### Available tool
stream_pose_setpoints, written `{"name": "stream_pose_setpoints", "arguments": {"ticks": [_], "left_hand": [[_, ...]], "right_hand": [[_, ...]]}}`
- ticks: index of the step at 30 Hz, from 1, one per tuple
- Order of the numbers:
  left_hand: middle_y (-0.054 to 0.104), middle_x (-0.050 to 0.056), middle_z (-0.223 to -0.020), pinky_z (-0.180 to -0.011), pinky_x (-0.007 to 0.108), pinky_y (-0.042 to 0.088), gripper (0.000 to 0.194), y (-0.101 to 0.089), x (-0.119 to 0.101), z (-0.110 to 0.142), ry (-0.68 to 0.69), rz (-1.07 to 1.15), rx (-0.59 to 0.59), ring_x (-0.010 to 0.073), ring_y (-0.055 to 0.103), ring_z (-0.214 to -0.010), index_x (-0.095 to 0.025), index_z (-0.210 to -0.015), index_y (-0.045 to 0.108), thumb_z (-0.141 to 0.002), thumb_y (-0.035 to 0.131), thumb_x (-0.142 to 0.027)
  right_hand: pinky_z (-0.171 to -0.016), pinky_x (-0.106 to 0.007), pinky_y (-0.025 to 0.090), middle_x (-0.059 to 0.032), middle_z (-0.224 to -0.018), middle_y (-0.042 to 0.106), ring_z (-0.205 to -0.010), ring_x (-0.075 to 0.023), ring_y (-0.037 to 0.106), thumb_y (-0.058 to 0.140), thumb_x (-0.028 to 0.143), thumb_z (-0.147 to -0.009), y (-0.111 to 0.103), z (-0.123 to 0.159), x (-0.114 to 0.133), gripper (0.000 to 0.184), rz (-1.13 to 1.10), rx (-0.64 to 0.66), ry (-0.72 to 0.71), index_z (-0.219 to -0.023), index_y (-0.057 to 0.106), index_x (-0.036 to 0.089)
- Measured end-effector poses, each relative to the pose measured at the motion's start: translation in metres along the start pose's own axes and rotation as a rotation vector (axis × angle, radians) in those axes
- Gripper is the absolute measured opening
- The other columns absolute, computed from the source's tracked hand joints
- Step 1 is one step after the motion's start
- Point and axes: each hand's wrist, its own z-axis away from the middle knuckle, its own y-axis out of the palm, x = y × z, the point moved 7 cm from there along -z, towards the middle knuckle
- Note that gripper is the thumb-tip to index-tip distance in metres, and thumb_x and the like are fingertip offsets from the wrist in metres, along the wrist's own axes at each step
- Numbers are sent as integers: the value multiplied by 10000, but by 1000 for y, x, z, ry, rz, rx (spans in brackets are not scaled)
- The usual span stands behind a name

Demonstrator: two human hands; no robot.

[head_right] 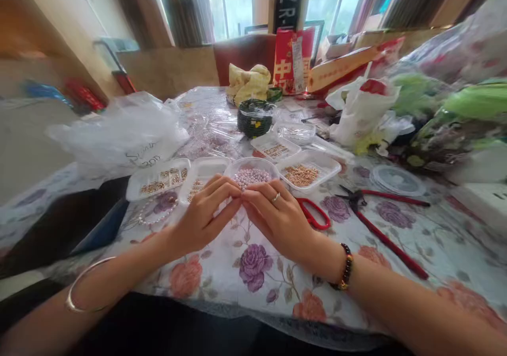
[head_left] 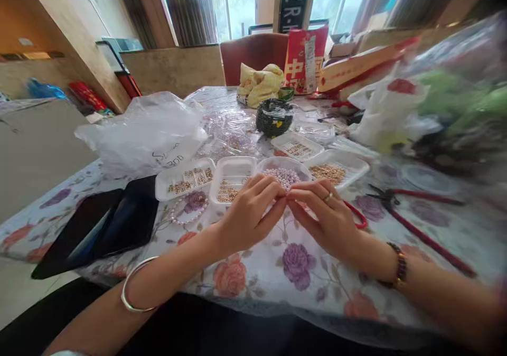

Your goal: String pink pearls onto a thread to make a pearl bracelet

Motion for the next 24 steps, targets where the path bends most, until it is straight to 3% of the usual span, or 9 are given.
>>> {"name": "stream_pose_setpoints", "arguments": {"ticks": [24], "left_hand": [[534, 22, -800, -759, 305, 415, 104, -1, 3, -1, -76, 77, 21, 136, 466, -797, -181, -813, 471, -887, 402, -157]], "right_hand": [[-782, -316, 446, -58, -897, 609, -860, -169, 533, 535, 75, -827, -5, -2, -7, 169, 24, -37, 81, -962, 533, 176]]}}
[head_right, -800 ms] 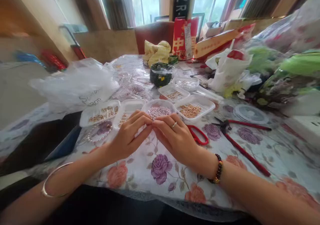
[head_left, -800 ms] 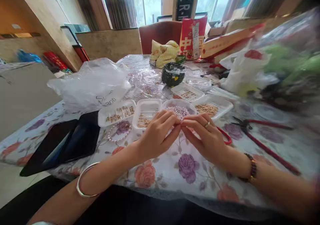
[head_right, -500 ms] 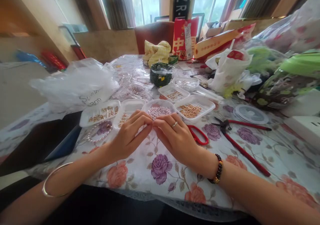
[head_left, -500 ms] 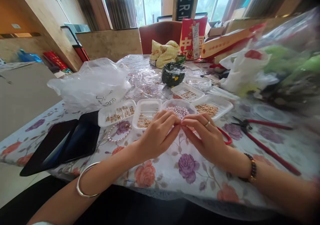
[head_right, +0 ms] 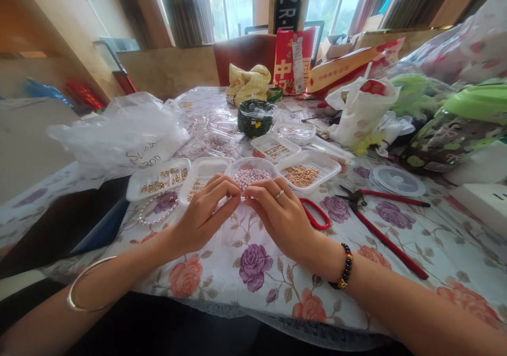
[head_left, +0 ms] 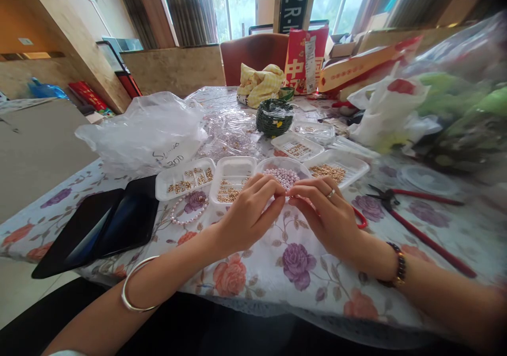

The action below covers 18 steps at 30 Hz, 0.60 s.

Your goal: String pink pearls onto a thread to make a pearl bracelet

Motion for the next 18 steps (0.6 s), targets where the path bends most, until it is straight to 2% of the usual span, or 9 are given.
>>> {"name": "stream_pose_setpoints", "arguments": {"ticks": [18], "left_hand": [[535, 22, -790, -748, 297, 412, 113, 2, 0, 0, -9, -2, 8, 129, 461, -784, -168, -805, 482, -888, 406, -162]], "right_hand": [[-743, -303, 462, -27, -836, 632, -810, -149, 529, 584, 71, -804, -4, 0, -1, 176, -41, -28, 39, -940, 585, 182]]}}
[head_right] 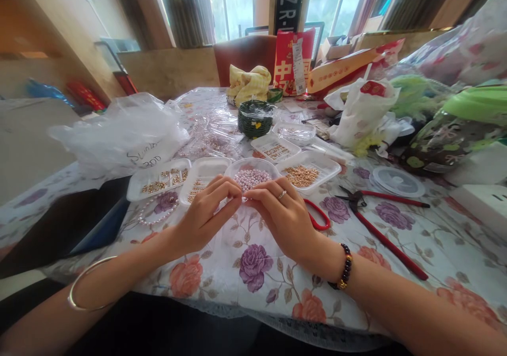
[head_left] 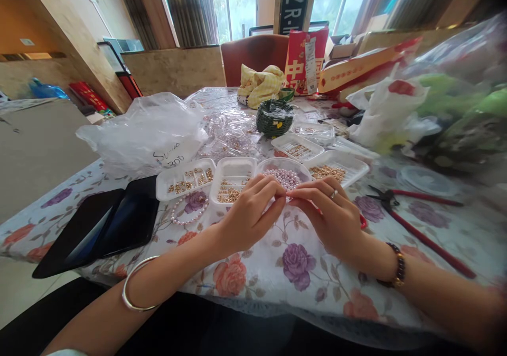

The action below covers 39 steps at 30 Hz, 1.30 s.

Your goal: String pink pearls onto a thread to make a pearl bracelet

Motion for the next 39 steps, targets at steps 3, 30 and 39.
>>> {"name": "stream_pose_setpoints", "arguments": {"ticks": [3, 30, 39], "left_hand": [[533, 18, -782, -739, 301, 416, 123, 0, 0, 0, -2, -3, 1, 133, 463, -776, -176, -802, 483, -890, 397, -170], [538, 27, -780, -734, 309, 419, 121, 1, -1, -1, 14, -2, 5, 142, 463, -777, -177, -812, 494, -887, 401, -164], [544, 23, -782, -740, 311, 427, 138, 1, -1, -1, 8, -16, 13, 140, 471, -776, -187, -796, 480, -893, 383, -181]], "right_hand": [[-739, -303, 465, -23, -837, 635, -809, -149, 534, 582, 72, -803, 0, 1, -1, 180, -4, -4, 2, -941, 590, 188], [-713, -312, 472, -1, -816, 647, -776, -149, 545, 592, 131, -816, 1, 1, -2, 150, 0, -3, 11, -929, 586, 229], [-715, -300, 456, 10, -753, 636, -756, -150, 539, 599, 170, -814, 0, -1, -3, 65, 36, -9, 26, -827, 565, 224]]}}
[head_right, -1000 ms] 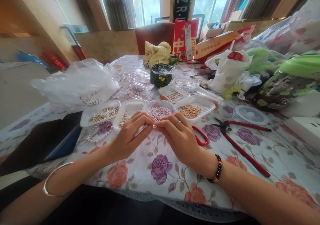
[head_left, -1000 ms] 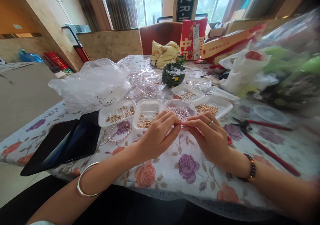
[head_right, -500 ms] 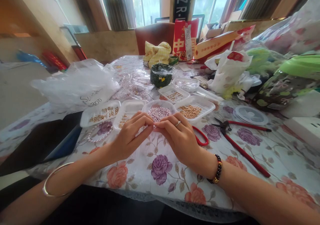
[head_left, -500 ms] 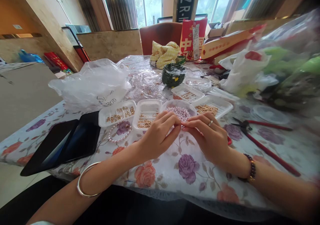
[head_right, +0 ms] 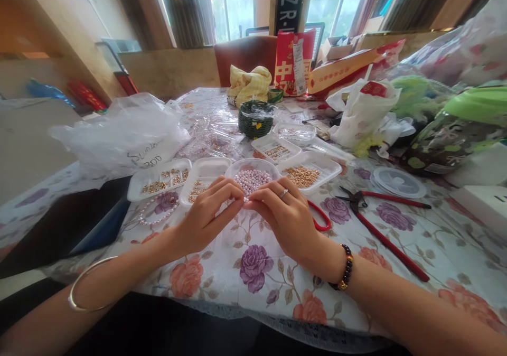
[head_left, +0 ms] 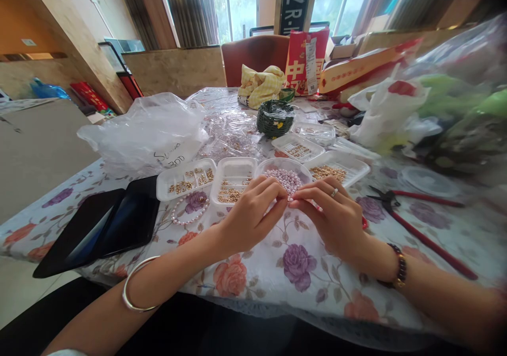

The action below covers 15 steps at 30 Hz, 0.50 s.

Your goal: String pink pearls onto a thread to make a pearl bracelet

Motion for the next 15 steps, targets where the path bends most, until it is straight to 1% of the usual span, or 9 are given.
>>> {"name": "stream_pose_setpoints", "arguments": {"ticks": [5, 11, 15], "left_hand": [[544, 26, -780, -738, 312, 424, 136, 0, 0, 0, -12, -4, -2, 141, 468, -774, -181, -795, 484, -893, 389, -181], [546, 25, -786, -742, 316, 426, 132, 0, 1, 1, -11, 8, 1, 143, 471, -780, -186, -816, 494, -895, 389, -187], [548, 24, -788, -739, 316, 427, 117, -1, 0, 1, -5, 11, -8, 144, 471, -781, -188, -823, 495, -892, 401, -188]], "right_hand": [[-707, -299, 447, 6, -731, 625, -742, -152, 526, 588, 137, -814, 0, 0, 0, 89, 5, 6, -4, -799, 544, 213], [-694, -310, 451, -4, -745, 627, -726, -157, 534, 565, 179, -836, 1, -1, 2, 41, 3, 4, -15, -816, 563, 215], [-685, -309, 454, -8, -745, 625, -728, -159, 534, 555, 152, -836, 0, -1, 3, 66, 3, -3, -21, -823, 567, 216]]}}
